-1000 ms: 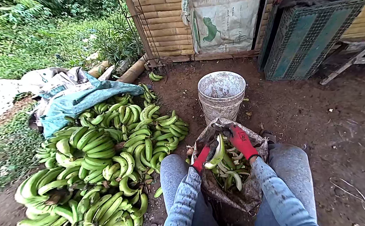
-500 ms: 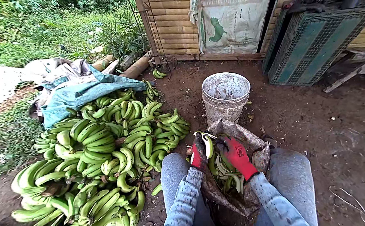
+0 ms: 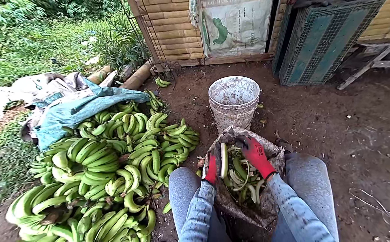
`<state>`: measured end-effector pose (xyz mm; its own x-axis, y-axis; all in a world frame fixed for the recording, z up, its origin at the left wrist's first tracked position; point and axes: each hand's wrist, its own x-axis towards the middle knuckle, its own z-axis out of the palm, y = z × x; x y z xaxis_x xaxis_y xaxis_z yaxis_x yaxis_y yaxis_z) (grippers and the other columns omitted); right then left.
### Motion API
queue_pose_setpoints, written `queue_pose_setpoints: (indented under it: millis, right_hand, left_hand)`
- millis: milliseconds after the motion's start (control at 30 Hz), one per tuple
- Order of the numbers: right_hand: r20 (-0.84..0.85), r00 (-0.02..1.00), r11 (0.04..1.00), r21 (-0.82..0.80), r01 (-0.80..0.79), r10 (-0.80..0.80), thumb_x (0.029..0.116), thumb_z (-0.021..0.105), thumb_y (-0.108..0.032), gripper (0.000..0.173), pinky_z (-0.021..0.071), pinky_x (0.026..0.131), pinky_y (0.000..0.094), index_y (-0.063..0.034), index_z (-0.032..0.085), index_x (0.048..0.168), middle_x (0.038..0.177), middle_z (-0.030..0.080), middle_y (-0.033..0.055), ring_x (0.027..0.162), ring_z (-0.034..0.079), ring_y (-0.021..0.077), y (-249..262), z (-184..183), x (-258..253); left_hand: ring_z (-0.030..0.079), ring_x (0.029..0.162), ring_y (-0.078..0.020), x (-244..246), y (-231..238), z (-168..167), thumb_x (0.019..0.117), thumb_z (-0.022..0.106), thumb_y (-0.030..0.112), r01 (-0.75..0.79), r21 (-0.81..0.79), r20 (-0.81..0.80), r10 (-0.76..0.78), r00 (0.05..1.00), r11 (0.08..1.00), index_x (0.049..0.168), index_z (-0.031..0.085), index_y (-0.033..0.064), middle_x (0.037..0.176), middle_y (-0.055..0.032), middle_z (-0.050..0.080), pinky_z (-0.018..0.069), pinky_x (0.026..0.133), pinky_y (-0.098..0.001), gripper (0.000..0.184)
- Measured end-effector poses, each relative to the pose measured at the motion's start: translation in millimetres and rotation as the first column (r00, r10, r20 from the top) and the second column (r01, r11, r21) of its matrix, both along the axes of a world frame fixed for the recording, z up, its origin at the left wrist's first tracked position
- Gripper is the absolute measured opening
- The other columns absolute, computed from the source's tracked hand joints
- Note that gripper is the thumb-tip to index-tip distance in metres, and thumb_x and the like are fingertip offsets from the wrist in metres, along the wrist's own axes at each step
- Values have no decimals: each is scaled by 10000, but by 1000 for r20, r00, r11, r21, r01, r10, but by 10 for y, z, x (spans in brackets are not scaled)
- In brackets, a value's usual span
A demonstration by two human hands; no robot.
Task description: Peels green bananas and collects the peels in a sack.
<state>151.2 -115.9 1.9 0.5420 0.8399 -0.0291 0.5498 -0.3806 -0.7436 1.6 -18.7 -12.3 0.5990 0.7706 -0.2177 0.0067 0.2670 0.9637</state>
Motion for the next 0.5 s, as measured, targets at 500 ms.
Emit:
queue_pose_setpoints:
  millis: [500]
  right_hand:
    - [205,904,902,143,-407,376,948,683,-294,330,382,1132,550,-222,749,1264,1300,659,203,1258,589,369,-118,55,-222]
  left_hand:
    - [581,481,-128,-151,309,29,1084,131,421,-104,-556,486,424,764,825,814,538,105,576,-18,565,510,461,-271,582]
